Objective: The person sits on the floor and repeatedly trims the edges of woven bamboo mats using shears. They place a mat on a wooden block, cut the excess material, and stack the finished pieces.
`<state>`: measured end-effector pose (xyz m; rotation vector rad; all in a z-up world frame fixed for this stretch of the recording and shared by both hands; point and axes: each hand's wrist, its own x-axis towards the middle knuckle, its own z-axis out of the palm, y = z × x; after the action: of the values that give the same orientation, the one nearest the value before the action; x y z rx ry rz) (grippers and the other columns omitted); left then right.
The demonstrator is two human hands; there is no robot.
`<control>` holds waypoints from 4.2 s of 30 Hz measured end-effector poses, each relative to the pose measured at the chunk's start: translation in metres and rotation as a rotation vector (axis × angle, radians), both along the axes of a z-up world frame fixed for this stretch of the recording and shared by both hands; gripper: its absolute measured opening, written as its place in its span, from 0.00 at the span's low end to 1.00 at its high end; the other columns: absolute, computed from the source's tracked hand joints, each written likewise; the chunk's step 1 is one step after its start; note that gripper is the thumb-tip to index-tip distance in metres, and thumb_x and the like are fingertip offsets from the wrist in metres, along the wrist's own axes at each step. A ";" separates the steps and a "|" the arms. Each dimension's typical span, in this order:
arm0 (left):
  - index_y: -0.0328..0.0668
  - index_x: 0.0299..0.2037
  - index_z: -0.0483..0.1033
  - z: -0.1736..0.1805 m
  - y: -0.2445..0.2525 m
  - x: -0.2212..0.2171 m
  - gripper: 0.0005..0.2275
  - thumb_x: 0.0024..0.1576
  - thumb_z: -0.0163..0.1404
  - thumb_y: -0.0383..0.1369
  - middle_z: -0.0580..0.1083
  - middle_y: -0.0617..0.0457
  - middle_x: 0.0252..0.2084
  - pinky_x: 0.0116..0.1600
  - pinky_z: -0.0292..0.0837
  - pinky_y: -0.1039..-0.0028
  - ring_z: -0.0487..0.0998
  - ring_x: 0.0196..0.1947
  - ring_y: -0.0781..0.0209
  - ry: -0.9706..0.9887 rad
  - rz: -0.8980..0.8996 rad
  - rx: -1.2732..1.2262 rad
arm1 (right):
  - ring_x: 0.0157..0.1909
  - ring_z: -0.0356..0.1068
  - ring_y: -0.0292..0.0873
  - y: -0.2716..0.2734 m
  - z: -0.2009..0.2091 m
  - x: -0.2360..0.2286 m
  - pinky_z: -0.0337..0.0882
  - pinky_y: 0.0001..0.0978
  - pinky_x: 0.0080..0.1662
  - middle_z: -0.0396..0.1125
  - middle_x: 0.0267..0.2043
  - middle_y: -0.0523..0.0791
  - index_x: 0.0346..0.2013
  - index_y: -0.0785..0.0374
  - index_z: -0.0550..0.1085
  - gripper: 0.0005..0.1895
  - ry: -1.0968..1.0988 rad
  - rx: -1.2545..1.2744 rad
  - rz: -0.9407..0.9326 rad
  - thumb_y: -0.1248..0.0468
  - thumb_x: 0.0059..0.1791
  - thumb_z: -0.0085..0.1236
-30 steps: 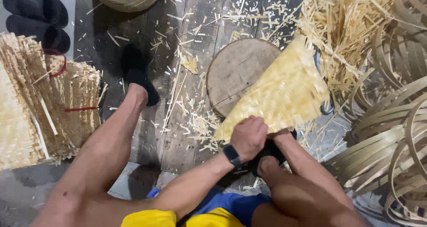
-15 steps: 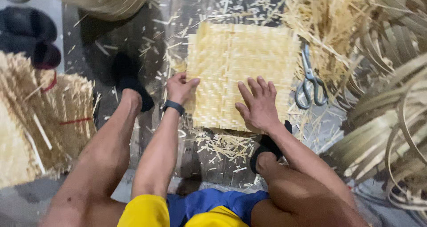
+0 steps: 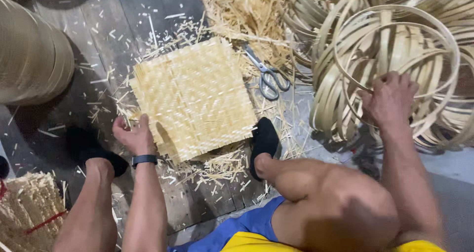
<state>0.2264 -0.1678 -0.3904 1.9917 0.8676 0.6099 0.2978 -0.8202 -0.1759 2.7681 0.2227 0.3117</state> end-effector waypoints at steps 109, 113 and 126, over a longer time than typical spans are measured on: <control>0.38 0.35 0.74 0.132 -0.034 0.001 0.16 0.66 0.50 0.44 0.63 0.60 0.19 0.22 0.56 0.80 0.63 0.18 0.69 -0.490 -0.246 -1.675 | 0.30 0.68 0.36 0.261 -0.021 0.049 0.71 0.28 0.32 0.68 0.32 0.43 0.62 0.63 0.71 0.22 0.725 2.221 -0.076 0.55 0.57 0.54; 0.38 0.36 0.75 0.113 -0.030 0.003 0.15 0.67 0.49 0.43 0.64 0.59 0.19 0.22 0.57 0.79 0.62 0.18 0.69 -0.511 -0.231 -1.659 | 0.35 0.74 0.39 0.267 -0.029 0.053 0.78 0.30 0.34 0.72 0.41 0.47 0.65 0.60 0.69 0.22 0.701 2.106 -0.065 0.62 0.57 0.55; 0.43 0.26 0.76 0.172 -0.040 0.028 0.15 0.60 0.56 0.43 0.64 0.64 0.13 0.16 0.46 0.82 0.55 0.11 0.74 0.201 -0.424 -1.221 | 0.22 0.58 0.31 0.259 -0.030 0.067 0.55 0.23 0.24 0.67 0.27 0.40 0.56 0.64 0.79 0.17 0.863 1.803 -0.071 0.63 0.53 0.63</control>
<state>0.2549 -0.2080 -0.2180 1.0290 0.6351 -0.3477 0.3651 -0.5615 -0.2061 4.3653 -0.0461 -1.4983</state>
